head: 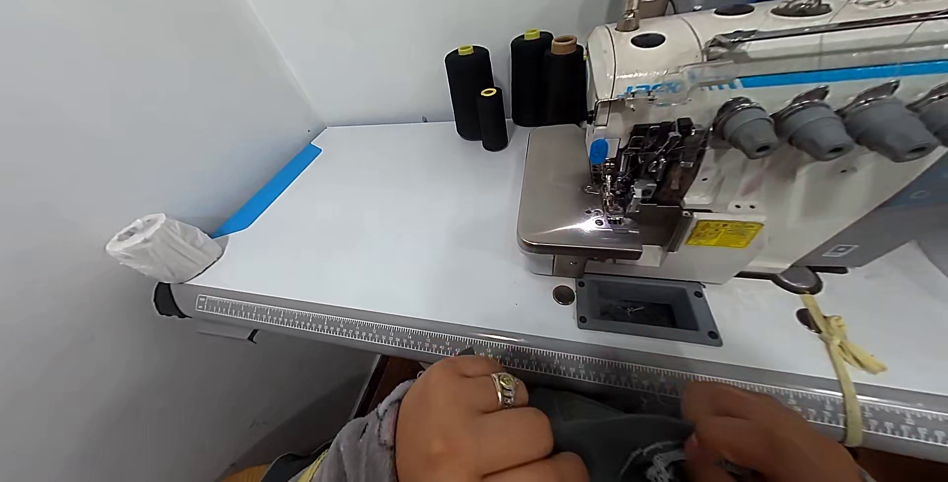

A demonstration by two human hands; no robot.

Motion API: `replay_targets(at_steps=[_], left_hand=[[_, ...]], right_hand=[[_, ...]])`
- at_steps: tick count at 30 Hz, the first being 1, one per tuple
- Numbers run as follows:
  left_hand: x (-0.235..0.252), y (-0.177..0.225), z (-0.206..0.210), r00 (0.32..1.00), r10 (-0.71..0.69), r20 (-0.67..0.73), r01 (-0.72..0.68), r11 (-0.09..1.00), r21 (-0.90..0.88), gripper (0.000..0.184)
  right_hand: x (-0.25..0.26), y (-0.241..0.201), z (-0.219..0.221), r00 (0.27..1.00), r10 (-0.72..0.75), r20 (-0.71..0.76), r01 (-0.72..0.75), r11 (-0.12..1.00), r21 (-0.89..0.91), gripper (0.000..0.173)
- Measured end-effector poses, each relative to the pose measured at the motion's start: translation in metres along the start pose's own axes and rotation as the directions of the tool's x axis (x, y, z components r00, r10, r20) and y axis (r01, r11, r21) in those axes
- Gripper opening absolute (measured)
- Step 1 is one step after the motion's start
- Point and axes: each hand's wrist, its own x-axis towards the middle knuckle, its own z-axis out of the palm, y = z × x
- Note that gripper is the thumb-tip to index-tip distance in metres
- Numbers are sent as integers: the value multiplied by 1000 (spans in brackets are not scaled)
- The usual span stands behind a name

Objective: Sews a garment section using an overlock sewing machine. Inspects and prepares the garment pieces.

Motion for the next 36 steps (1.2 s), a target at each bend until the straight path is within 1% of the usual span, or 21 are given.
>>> replay_targets(at_steps=[4, 12, 18, 23, 34, 36], left_hand=[[-3, -1, 0, 1000, 1, -5, -1, 1000, -15, 16], [-9, -4, 2, 999, -22, -36, 21, 999, -44, 22], [-12, -5, 4, 999, -41, -35, 40, 998, -47, 24], [-15, -6, 4, 997, -72, -29, 70, 997, -43, 24], [-18, -6, 6, 995, -102, -24, 100, 993, -68, 25], [-18, -4, 6, 995, -93, -18, 92, 994, -56, 25]], right_hand=[[-1, 1, -1, 1000, -9, 13, 9, 1000, 17, 9], [-3, 0, 2, 1000, 15, 9, -15, 997, 80, 7], [-2, 0, -2, 997, 23, 76, -29, 996, 82, 21], [-1, -2, -5, 994, 46, 104, -56, 993, 100, 27], [2, -5, -8, 982, 100, 163, -122, 984, 132, 28], [2, -6, -7, 977, 103, 189, -128, 984, 127, 32]])
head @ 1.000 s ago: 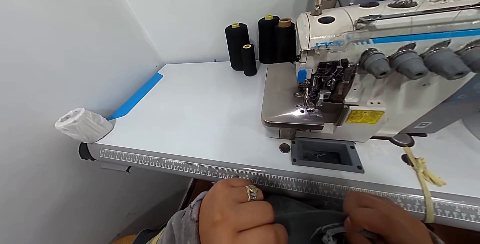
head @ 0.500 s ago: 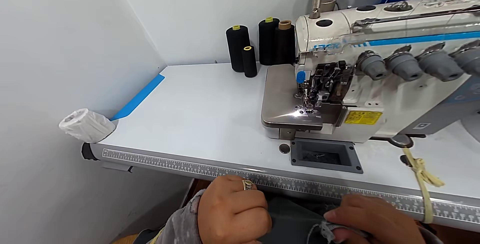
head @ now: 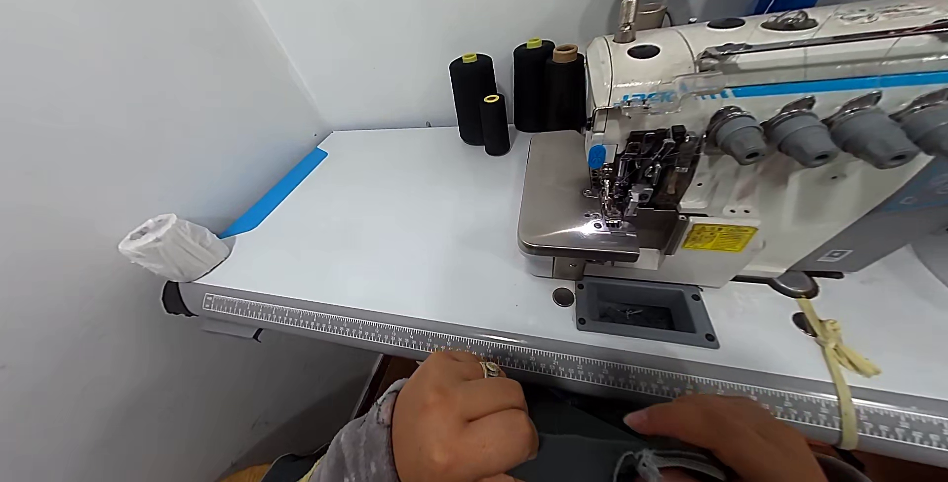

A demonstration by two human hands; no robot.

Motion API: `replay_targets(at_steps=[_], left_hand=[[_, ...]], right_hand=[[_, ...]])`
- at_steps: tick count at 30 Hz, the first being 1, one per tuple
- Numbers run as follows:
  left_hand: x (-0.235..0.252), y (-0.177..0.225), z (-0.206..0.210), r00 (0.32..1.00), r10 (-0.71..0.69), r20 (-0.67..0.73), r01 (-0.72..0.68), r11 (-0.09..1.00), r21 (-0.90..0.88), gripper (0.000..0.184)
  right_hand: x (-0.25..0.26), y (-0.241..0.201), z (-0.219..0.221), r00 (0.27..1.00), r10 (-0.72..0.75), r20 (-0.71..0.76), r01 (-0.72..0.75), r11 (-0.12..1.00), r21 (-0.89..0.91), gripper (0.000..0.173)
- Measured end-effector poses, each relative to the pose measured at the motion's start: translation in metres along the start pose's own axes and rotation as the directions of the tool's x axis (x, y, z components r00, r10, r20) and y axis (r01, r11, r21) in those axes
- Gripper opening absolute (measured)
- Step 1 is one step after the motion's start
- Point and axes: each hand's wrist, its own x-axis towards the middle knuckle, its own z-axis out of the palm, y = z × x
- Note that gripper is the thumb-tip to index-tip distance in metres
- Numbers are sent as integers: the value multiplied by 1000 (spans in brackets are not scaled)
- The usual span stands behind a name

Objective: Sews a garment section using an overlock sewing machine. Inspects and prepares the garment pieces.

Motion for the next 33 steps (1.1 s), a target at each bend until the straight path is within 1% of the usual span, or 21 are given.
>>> replay_targets(at_steps=[2, 4, 7, 9, 13, 16, 18, 20, 22, 23, 24, 26, 27, 28, 31, 33], left_hand=[[1, 2, 0, 1000, 14, 15, -15, 1000, 28, 24], [2, 5, 0, 999, 32, 22, -33, 999, 43, 24], [4, 7, 0, 999, 43, 18, -43, 998, 50, 25], [3, 6, -1, 999, 44, 16, -45, 998, 52, 24], [2, 6, -1, 999, 39, 17, -39, 998, 40, 24], [0, 5, -1, 999, 26, 23, -27, 999, 26, 24], [-2, 3, -1, 999, 20, 34, -20, 1000, -3, 24], [-4, 2, 0, 999, 7, 44, -5, 999, -34, 24], [-5, 3, 0, 996, -44, 74, 52, 993, -103, 25], [-5, 4, 0, 989, -97, 112, 115, 979, -166, 29], [-3, 6, -1, 973, -161, 164, 198, 950, -240, 37], [4, 12, -1, 934, -252, 252, 338, 852, -400, 49], [9, 17, 3, 918, -293, 269, 388, 807, -446, 53], [13, 22, 11, 903, -337, 266, 426, 783, -454, 53], [20, 34, 37, 874, -439, 206, 485, 782, -391, 34], [22, 35, 45, 882, -440, 169, 467, 767, -440, 22]], right_hand=[[0, 0, 1, 1000, -12, 29, 13, 1000, -2, 32], [0, -2, 3, 998, -29, 51, 29, 1000, -3, 27], [1, -5, 7, 997, -48, 59, 46, 998, 41, 19], [2, -7, 7, 998, -28, 54, 23, 995, 97, 16], [4, -10, 6, 997, 53, 64, -69, 957, 282, 15], [4, -9, 6, 990, 126, 70, -144, 881, 450, 14], [3, -10, 5, 974, 214, 77, -222, 822, 524, 10], [1, -13, 5, 948, 308, 81, -299, 776, 555, 6], [0, -16, 6, 918, 388, 87, -365, 735, 571, 4], [-1, -17, 7, 900, 425, 94, -396, 710, 582, 4], [-1, -17, 7, 886, 452, 103, -419, 685, 596, 4], [0, -18, 8, 867, 481, 132, -450, 642, 620, 4], [0, -19, 9, 862, 486, 145, -459, 626, 630, 4], [1, -19, 11, 859, 488, 155, -464, 614, 639, 4], [1, -21, 12, 853, 499, 153, -473, 615, 631, 5], [0, -21, 9, 854, 505, 124, -471, 649, 598, 5]])
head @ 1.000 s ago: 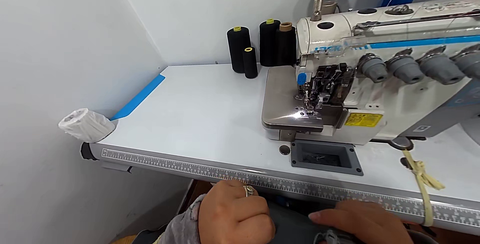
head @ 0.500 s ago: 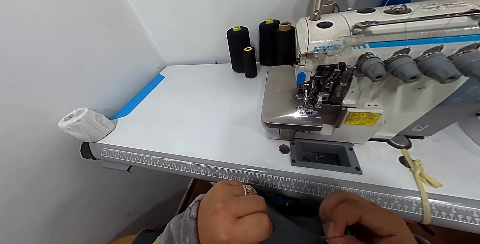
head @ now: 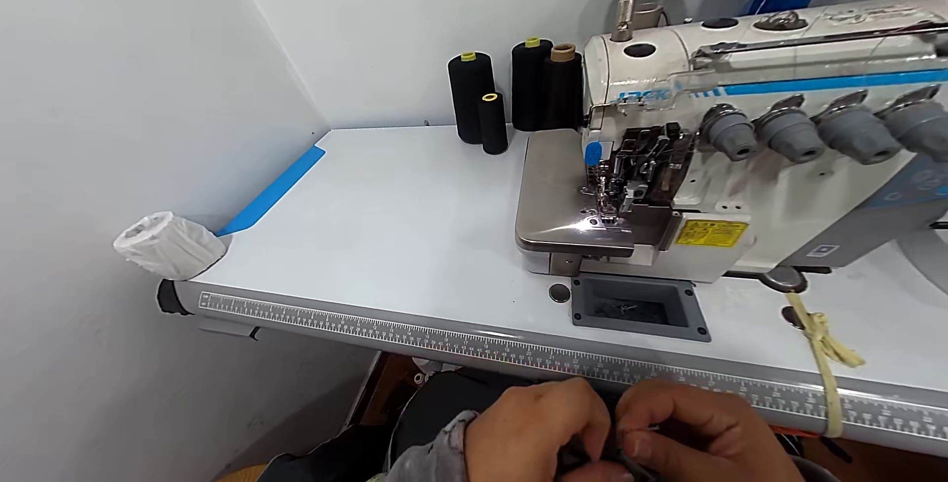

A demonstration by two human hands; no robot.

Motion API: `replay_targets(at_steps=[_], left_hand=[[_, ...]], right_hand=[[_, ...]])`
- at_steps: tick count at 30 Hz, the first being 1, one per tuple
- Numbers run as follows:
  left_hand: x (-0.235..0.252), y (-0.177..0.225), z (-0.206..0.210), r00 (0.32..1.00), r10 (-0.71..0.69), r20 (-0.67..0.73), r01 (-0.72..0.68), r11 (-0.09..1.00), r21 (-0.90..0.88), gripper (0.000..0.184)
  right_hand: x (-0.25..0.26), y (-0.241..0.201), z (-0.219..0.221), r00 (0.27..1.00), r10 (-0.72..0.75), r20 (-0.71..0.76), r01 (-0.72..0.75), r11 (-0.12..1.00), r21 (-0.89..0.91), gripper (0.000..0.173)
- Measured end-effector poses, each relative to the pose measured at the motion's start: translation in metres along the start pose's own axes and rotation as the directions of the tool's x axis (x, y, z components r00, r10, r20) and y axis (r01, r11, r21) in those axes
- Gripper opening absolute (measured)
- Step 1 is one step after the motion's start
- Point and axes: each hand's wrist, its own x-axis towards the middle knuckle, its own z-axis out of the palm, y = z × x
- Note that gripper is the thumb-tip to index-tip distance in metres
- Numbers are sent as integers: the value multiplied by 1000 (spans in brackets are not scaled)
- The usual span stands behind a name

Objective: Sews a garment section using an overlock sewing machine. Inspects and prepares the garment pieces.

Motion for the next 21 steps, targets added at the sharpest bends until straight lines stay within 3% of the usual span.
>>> replay_targets(at_steps=[4, 8, 11, 13, 16, 18, 21], left_hand=[[-1, -4, 5, 996, 92, 11, -91, 992, -92, 8], [-2, -4, 5, 995, 101, 21, -98, 991, -96, 14], [-5, 1, 3, 999, 27, 26, -24, 994, -109, 15], [-6, 2, 0, 999, -22, 40, 27, 992, -127, 18], [-7, -1, -3, 998, -50, 42, 56, 982, -179, 20], [-7, -2, -3, 998, -51, 49, 61, 974, -218, 20], [-5, -3, -3, 997, -58, 55, 70, 965, -252, 21]], right_hand=[[-4, -3, -7, 998, -2, -60, -3, 997, -82, 5], [-5, -3, -7, 994, -22, -106, 7, 990, -140, 6], [-8, -2, -26, 963, -169, -210, 78, 920, -384, 15], [-12, -8, -66, 881, -356, -312, 70, 749, -659, 19], [-28, -45, -153, 752, -552, -361, -206, 323, -924, 33], [-36, -68, -215, 741, -538, -403, -384, 153, -911, 39], [-33, -92, -272, 704, -326, -631, -641, 92, -762, 41]])
